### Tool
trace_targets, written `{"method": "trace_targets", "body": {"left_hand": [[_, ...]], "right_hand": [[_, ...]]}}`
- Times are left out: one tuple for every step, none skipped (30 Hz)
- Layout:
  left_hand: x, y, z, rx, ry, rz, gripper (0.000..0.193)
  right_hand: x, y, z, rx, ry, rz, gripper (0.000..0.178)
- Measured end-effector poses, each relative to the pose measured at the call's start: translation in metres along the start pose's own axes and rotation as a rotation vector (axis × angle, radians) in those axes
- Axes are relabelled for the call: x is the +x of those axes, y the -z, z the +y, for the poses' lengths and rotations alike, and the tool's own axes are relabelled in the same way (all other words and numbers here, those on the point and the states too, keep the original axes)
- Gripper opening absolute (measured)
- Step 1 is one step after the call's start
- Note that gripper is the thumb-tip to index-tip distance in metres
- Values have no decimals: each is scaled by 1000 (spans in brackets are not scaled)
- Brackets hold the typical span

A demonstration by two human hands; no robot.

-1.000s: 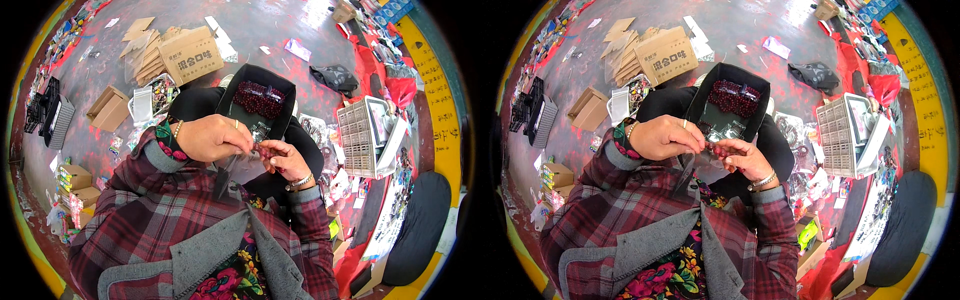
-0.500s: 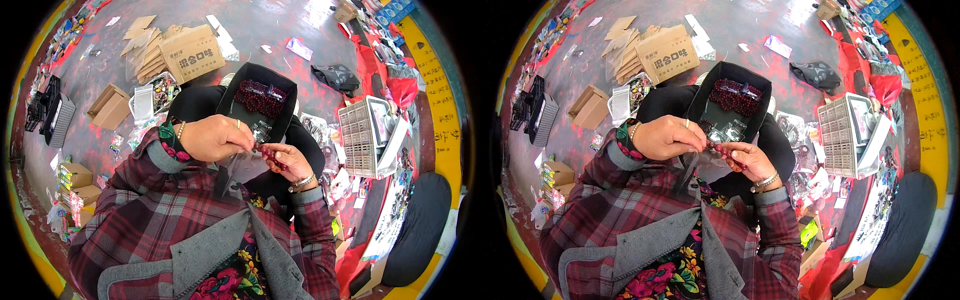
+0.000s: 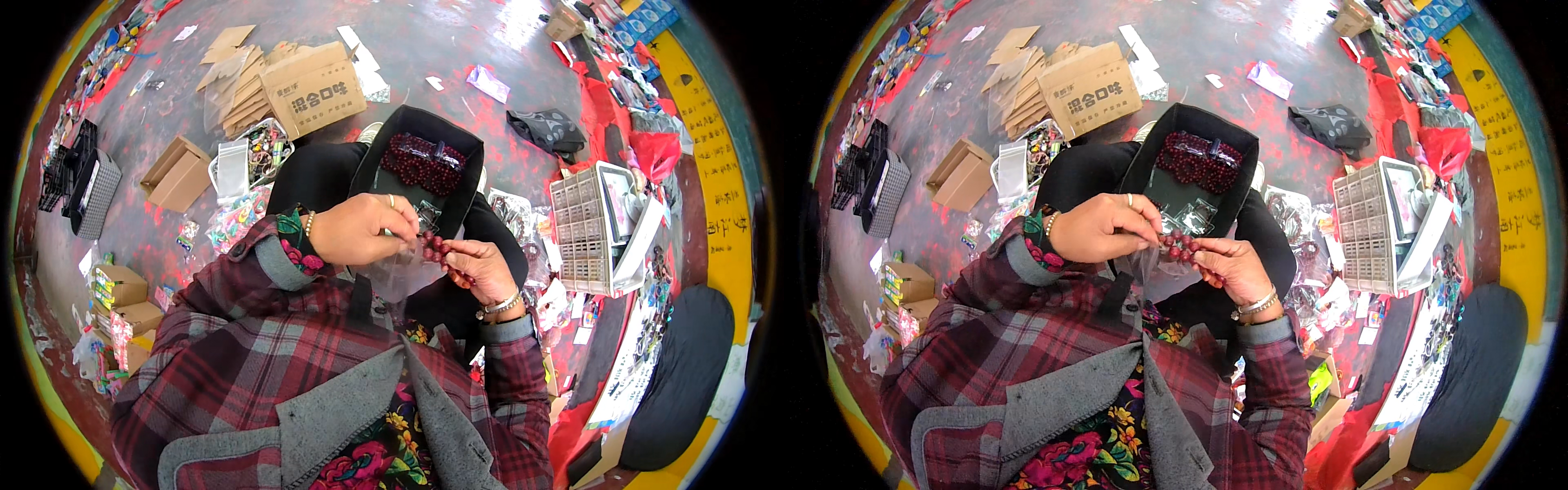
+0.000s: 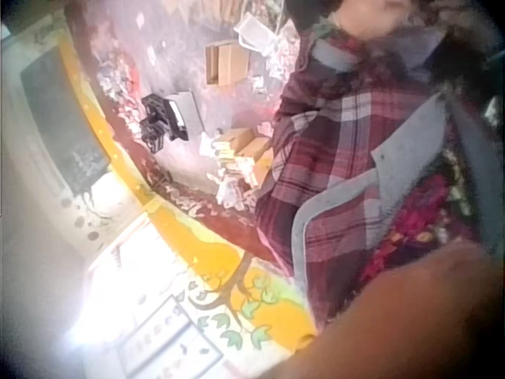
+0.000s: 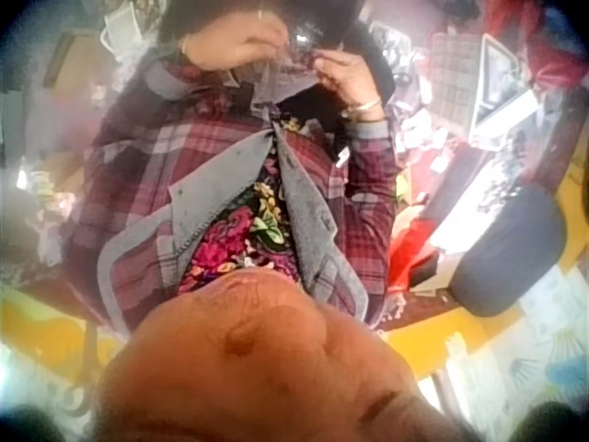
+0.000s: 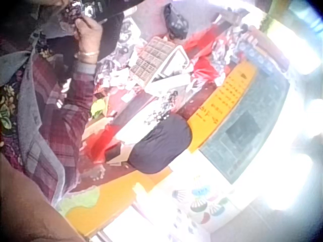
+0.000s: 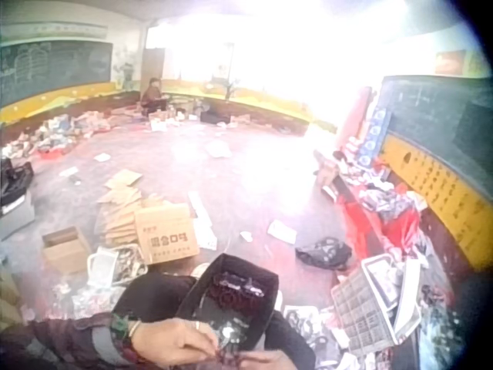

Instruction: The person sits on the floor and repeatedly picks up red beaded bracelets from a black container. They place each bracelet into a small clear plastic bag, seal it, and set it aside. The process is repeated for multiple bracelets.

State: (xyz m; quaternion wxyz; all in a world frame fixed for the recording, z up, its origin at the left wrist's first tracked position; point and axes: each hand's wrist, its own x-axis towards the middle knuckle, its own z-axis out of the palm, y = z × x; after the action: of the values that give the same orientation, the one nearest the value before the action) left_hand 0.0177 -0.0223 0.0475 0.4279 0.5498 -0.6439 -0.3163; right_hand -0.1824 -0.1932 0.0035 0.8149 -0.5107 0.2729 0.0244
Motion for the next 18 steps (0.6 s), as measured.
{"method": "trace_targets", "body": {"left_hand": [[1, -4, -3, 2, -32, 108, 13], [1, -5, -6, 19, 44, 139, 13], [2, -5, -9, 36, 119, 171, 13], [3, -4, -11, 52, 195, 202, 14], [6, -4, -11, 100, 221, 235, 16], [8, -5, -12, 83, 249, 241, 16], [8, -6, -14, 66, 277, 247, 17], [12, -8, -16, 41, 296, 248, 17], [12, -9, -19, 38, 310, 264, 17], [13, -9, -19, 71, 298, 267, 18], [14, -10, -20, 103, 286, 266, 18], [15, -11, -21, 135, 275, 264, 19], [17, -12, -18, 159, 279, 264, 20], [18, -11, -15, 167, 275, 263, 20], [20, -11, -12, 177, 272, 263, 20], [20, -13, -11, 186, 269, 263, 20], [21, -15, -11, 171, 286, 275, 21], [21, -15, -11, 180, 273, 273, 21]], "right_hand": [[-1, 1, -2, -1, 11, 54, 23], [-4, 1, -9, -57, 26, 109, 22], [-7, 1, -14, -86, 60, 160, 22], [-12, 2, -21, -115, 94, 211, 21], [-18, 0, -31, -169, 130, 239, 21], [-24, -2, -37, -189, 180, 267, 22], [-29, -5, -43, -234, 241, 254, 23], [-36, -7, -51, -282, 303, 253, 24], [-41, -12, -58, -326, 321, 231, 24], [-44, -18, -64, -391, 358, 203, 23], [-47, -25, -68, -454, 393, 176, 22], [-47, -32, -70, -516, 429, 149, 20], [-45, -38, -70, -628, 486, 172, 19], [-44, -41, -68, -770, 547, 196, 19], [-42, -44, -67, -912, 607, 218, 19], [-41, -47, -65, -1054, 668, 238, 19], [-43, -57, -68, -1116, 627, 285, 19], [-41, -59, -66, -1201, 652, 287, 19]]}}
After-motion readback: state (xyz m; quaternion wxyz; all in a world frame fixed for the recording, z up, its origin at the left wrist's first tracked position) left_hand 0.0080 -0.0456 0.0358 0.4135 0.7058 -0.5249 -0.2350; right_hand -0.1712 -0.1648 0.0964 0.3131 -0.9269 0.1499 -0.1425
